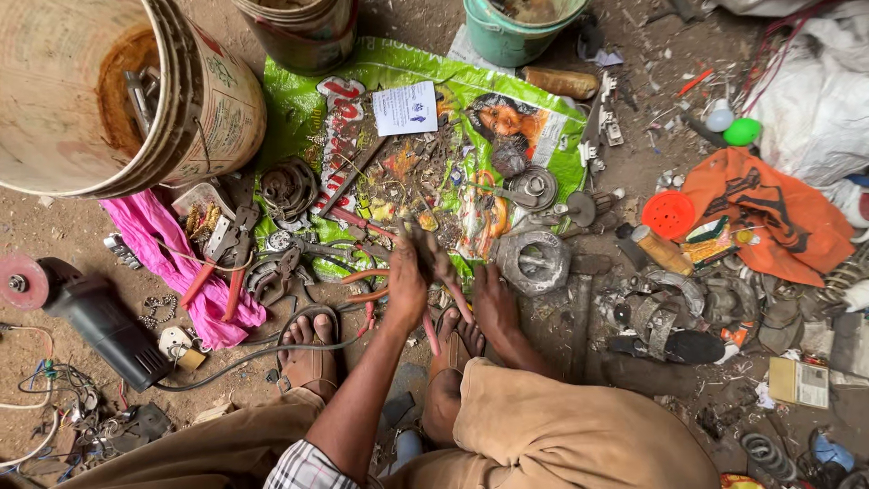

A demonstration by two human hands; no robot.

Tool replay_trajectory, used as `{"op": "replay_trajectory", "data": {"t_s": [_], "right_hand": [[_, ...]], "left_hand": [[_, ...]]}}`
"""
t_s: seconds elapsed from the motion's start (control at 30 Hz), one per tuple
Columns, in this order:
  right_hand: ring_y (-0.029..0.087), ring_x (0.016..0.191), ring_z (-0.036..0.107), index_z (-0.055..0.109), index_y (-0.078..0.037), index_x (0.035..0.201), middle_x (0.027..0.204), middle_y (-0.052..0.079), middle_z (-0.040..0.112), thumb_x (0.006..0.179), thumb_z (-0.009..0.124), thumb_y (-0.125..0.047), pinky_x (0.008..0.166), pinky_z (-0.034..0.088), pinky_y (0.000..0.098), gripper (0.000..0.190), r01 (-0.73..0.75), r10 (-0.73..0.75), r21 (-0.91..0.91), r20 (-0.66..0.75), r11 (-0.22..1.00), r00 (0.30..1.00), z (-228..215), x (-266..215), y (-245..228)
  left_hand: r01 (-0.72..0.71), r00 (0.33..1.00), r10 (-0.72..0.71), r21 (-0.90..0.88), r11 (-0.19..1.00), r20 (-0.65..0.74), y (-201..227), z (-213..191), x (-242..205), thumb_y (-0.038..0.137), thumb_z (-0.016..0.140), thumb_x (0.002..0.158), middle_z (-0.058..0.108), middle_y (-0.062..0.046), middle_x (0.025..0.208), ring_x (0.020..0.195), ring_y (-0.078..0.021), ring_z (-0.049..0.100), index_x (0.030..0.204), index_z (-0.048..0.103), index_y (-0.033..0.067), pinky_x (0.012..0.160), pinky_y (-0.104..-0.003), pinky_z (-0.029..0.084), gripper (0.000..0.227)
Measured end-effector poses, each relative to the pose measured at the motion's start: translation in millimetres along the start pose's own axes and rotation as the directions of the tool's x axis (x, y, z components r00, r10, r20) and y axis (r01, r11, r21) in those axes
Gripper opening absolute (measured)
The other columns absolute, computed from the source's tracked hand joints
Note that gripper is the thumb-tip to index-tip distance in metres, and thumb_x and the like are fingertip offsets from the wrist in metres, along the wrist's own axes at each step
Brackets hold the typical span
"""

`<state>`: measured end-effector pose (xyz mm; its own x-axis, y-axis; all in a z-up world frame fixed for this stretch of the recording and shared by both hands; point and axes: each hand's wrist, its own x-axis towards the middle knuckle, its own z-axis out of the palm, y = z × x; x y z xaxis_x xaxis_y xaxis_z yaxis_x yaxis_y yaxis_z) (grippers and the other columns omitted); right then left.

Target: The person cleans and reassembles mechanical components by hand, using a hammer and a pair of pliers on the ground while surrounded by various tools and parts.

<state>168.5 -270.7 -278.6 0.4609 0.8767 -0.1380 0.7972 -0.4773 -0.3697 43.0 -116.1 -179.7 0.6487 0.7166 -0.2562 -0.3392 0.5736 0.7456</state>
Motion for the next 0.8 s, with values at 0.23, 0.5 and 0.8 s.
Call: {"op": "replay_trajectory", "data": {"t_s": [0.23, 0.5, 0.8], "right_hand": [[0.038, 0.079, 0.070, 0.063, -0.004, 0.106, 0.096, 0.020, 0.067, 0.082, 0.074, -0.010, 0.066, 0.056, 0.0451, 0.027, 0.137, -0.087, 0.213, -0.231, 0.967, 0.969, -85, 3, -36], [0.021, 0.088, 0.070, 0.064, -0.007, 0.122, 0.103, 0.008, 0.075, 0.093, 0.067, -0.015, 0.072, 0.058, 0.0320, 0.031, 0.107, -0.178, 0.525, 0.087, 0.844, 0.980, -302, 24, -73], [0.024, 0.083, 0.076, 0.072, -0.007, 0.115, 0.096, 0.011, 0.075, 0.086, 0.075, -0.015, 0.071, 0.060, 0.0349, 0.031, 0.457, -0.617, 0.481, 0.251, 0.748, 0.746, -372, 20, -162]], "left_hand": [[0.185, 0.973, -0.172, -0.080, 0.979, 0.154, 37, 31, -19, 0.069, 0.022, 0.105, 0.054, -0.013, 0.077, 0.069, -0.0245, 0.056, 0.100, 0.045, 0.0020, 0.070, -0.040, 0.053, 0.072], [0.166, 0.981, -0.151, -0.116, 0.979, 0.125, 97, 58, -70, 0.063, 0.022, 0.105, 0.055, -0.013, 0.075, 0.068, -0.0240, 0.056, 0.100, 0.047, 0.0038, 0.068, -0.037, 0.051, 0.065], [-0.009, 0.994, 0.027, 0.171, 0.985, -0.106, 123, 54, -158, 0.058, 0.025, 0.110, 0.055, -0.009, 0.079, 0.071, -0.0188, 0.054, 0.102, 0.054, -0.0003, 0.067, -0.033, 0.048, 0.066]]}}
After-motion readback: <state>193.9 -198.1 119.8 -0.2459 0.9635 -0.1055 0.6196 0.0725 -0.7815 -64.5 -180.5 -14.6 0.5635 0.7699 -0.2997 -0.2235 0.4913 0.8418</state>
